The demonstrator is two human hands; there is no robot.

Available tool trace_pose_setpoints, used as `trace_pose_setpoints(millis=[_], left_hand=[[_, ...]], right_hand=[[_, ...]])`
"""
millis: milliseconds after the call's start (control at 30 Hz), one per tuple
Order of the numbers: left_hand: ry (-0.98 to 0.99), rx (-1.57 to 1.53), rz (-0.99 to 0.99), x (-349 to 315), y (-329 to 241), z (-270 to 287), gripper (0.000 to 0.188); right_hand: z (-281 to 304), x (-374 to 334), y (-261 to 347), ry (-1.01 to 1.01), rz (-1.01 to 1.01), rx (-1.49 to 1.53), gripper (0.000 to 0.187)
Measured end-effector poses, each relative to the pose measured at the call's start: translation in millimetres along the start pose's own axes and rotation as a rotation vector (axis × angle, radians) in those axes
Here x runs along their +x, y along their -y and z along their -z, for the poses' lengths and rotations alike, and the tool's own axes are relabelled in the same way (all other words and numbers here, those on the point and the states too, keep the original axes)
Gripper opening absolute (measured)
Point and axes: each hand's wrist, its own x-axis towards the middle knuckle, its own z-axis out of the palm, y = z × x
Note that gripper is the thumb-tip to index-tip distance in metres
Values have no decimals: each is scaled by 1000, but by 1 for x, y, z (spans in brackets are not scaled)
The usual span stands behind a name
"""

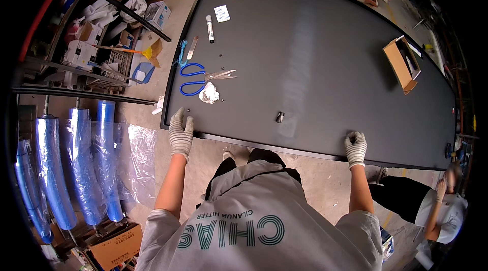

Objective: The person marks a small metal part with a marker, then uses a power drill to fasten a long metal strip to the edge of a large dark panel. They handle screws, a drill, and the panel while working at a table in a workshop.

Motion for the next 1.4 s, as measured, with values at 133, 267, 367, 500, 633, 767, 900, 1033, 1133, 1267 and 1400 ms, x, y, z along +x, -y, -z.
trace_pose_setpoints(millis=[133,267,367,500,633,767,900,1033,1133,1267,1400], left_hand=[[90,106,-65,28,-10,-16,46],[154,263,-75,32,-8,-9,47],[188,310,-99,30,-8,-12,43],[202,318,-168,20,-11,-14,40],[221,201,-167,11,-27,-23,44],[196,-24,-37,5,-25,-48,52],[300,-148,112,11,-48,-59,54],[207,-102,-6,19,-62,-78,51],[121,27,-111,27,-76,-87,39],[257,-459,223,37,-61,-116,19],[300,-487,252,39,-53,-120,12]], right_hand=[[87,-9,-141,-314,-704,-255,36],[86,11,-58,-462,-595,-338,42],[27,36,14,-367,-270,-8,37],[-72,80,164,-38,136,261,30],[-152,120,304,461,389,176,39],[-213,154,377,521,505,-89,44],[-234,170,390,689,622,-227,28],[-238,173,380,763,672,-134,11],[-230,167,368,712,659,-90,13],[-218,156,360,669,575,-48,17],[-220,159,369,764,563,-239,19]])
